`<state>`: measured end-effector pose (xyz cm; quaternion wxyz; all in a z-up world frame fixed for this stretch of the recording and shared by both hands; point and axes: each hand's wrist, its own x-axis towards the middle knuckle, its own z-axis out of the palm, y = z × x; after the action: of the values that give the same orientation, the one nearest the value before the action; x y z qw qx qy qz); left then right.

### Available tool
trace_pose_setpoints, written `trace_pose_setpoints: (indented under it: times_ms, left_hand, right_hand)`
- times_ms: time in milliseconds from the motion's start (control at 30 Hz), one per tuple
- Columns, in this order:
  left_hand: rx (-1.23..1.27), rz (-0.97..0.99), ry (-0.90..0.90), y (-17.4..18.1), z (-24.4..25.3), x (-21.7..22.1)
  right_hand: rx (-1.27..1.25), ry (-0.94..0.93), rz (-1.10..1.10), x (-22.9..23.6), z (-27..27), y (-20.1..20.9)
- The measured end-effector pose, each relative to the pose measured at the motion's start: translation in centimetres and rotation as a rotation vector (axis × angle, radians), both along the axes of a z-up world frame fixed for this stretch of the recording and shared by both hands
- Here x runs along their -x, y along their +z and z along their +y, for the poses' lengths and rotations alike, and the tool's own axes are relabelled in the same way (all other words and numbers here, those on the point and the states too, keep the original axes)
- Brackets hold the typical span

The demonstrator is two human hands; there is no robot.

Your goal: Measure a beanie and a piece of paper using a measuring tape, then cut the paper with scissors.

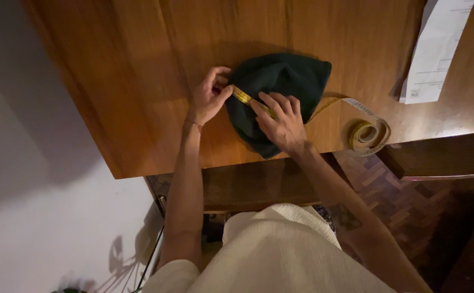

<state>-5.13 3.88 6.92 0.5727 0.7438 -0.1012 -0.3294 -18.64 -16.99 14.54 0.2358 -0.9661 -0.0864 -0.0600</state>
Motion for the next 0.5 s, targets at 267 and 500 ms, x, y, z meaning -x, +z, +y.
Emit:
trace_pose_setpoints:
  times_ms: [267,500]
  left_hand:
    - [-0.09,-0.371,0.05,3.6,-1.0,0.6]
    - [-0.173,-0.401,0.045,4.7,-1.6,1.1]
  right_hand:
    - [0.125,0.008,0.077,-0.4,-0.6,0.0]
    - [0.186,-0.005,0.074,-0.4,-0.2,-0.6]
